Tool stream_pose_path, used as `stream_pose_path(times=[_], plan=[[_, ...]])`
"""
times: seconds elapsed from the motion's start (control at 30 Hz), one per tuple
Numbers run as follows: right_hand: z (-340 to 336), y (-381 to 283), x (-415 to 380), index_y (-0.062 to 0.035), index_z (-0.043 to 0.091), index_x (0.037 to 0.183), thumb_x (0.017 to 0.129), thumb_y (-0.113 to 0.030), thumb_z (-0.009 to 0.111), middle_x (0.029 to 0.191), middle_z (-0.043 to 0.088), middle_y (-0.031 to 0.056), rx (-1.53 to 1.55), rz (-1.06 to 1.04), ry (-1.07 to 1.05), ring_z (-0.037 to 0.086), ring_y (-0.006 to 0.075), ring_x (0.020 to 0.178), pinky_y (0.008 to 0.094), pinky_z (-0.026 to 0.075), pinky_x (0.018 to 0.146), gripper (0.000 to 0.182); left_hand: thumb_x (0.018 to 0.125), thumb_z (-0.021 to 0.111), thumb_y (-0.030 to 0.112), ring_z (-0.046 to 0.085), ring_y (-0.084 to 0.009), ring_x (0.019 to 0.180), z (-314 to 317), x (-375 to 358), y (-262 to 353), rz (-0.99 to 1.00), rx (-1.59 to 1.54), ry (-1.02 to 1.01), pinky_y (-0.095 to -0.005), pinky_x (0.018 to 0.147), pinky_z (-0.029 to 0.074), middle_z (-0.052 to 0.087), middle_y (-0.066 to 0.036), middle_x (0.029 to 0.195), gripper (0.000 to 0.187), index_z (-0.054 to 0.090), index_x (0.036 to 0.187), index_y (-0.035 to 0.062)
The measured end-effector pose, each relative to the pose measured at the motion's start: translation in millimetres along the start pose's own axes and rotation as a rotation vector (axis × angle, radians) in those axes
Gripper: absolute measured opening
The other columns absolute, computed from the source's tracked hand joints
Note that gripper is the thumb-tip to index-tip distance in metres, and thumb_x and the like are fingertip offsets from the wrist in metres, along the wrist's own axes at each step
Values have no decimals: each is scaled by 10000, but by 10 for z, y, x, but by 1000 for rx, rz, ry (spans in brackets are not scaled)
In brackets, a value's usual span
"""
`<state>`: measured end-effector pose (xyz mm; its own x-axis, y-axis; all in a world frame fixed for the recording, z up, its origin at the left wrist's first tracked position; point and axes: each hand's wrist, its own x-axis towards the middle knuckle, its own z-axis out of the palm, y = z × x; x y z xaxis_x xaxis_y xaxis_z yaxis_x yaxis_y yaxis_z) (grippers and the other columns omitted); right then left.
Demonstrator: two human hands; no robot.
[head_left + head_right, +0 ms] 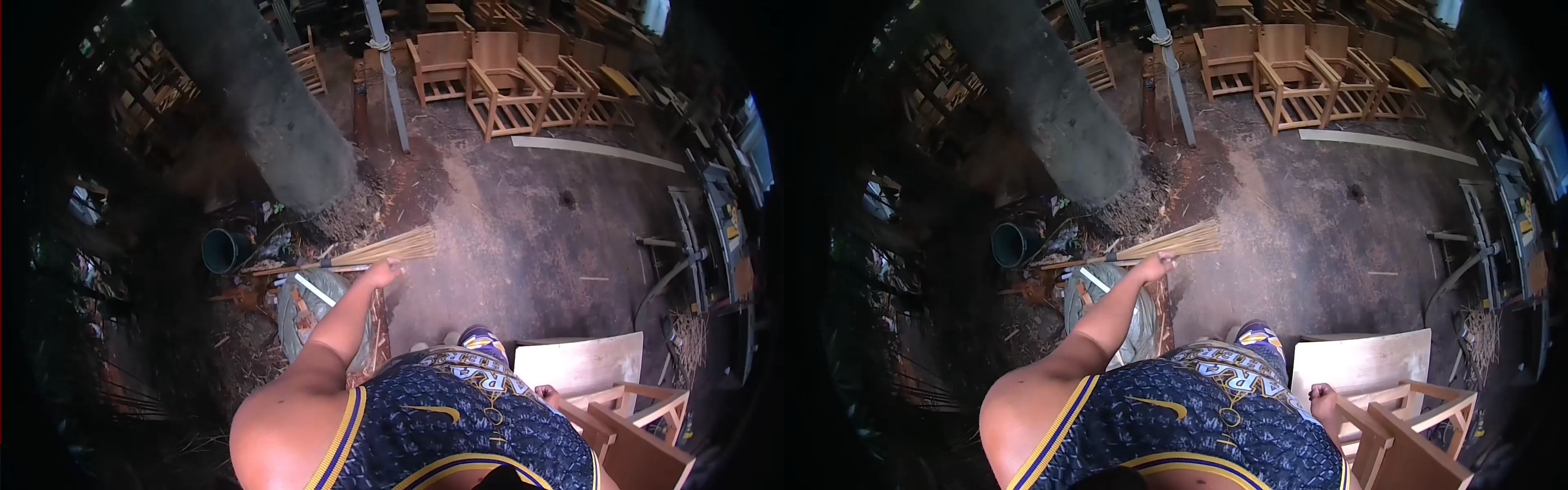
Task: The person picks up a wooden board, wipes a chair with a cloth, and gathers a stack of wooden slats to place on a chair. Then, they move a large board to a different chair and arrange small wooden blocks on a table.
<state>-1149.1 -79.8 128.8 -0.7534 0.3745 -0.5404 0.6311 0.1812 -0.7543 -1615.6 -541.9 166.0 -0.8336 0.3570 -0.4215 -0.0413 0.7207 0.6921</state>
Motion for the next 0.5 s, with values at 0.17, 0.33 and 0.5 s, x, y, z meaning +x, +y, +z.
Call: stream_pose_path(times=[0.17,0.33,0.5], plan=[[145,-970,1380,-32,515,676,771,89,523,585,513,34,101,172,189,489,117,559,263,449,541,155,844,635,204,581,-172,991,-853,1736,1338,157,-168,-42,-291,879,446,625,-128,1068,443,507,1214,-3],[-456,-1495,3962,-8,532,719,783,-2,560,645,554,67,222,273,138,509,128,607,295,447,565,70,801,655,322,615,-234,962,-1241,2960,502,-150,-69,78,-332,858,462,642,-149,1034,470,573,1153,21],[-1022,-3419,6662,11,564,808,824,16,517,703,586,53,-173,-244,212,507,89,633,268,433,574,51,772,628,438,598,-291,1002,-1705,3290,265,-513,191,-117,-349,873,456,626,-162,1084,449,644,1076,107]])
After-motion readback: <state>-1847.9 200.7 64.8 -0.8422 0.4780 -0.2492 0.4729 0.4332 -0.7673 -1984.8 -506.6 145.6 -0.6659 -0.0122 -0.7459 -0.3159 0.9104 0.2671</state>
